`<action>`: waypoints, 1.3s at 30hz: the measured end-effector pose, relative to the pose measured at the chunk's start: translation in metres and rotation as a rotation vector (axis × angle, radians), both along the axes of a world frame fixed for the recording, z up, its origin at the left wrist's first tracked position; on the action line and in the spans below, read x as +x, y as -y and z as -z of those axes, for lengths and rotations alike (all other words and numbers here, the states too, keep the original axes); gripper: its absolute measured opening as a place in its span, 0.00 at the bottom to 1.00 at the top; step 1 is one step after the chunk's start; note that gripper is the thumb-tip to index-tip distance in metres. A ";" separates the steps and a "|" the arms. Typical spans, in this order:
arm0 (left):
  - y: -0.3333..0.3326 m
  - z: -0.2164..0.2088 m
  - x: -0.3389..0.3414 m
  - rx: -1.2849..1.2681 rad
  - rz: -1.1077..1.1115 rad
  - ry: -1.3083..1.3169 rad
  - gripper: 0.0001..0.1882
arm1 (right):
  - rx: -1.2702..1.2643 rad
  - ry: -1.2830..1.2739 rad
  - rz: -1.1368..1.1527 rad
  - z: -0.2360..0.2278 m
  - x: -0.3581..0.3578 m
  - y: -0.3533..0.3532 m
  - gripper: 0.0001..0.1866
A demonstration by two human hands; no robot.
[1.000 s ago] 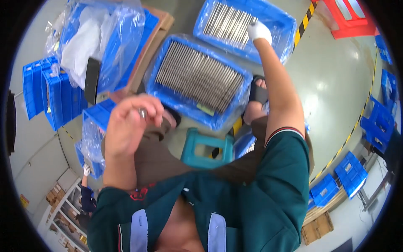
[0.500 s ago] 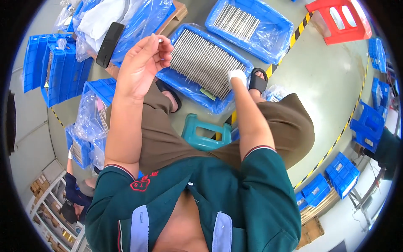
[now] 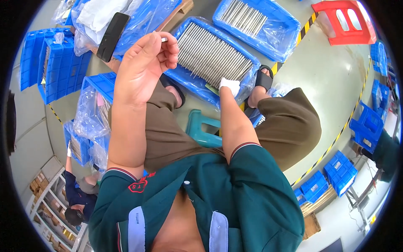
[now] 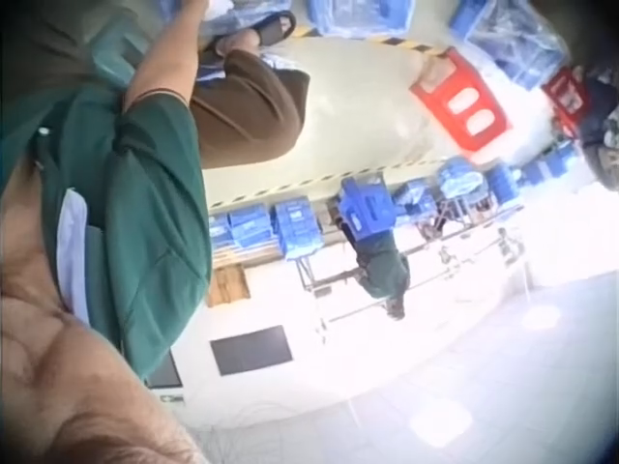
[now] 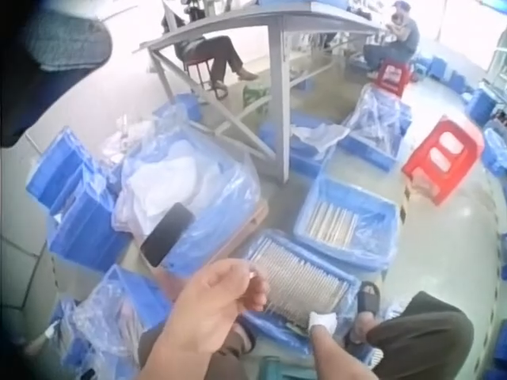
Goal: The person is inspecting and sorting thin metal rods into blue crates in a manufacturing environment.
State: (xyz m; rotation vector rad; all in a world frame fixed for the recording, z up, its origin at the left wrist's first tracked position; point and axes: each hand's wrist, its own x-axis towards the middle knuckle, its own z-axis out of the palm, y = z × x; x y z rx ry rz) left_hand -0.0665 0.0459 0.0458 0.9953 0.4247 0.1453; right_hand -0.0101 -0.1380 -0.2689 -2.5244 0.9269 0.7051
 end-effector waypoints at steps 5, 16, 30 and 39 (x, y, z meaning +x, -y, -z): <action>0.000 -0.002 -0.001 -0.029 0.023 0.026 0.14 | -0.040 -0.098 -0.015 0.003 0.016 -0.006 0.21; 0.006 -0.001 0.010 -0.018 0.044 -0.010 0.14 | 0.107 -0.183 -0.786 0.053 0.010 0.026 0.18; 0.021 0.008 0.019 -0.013 0.076 -0.078 0.13 | -0.070 -0.143 -1.027 0.063 0.011 0.049 0.12; 0.023 0.011 0.021 -0.037 0.135 -0.059 0.12 | 0.919 -0.119 0.390 0.032 0.004 0.062 0.16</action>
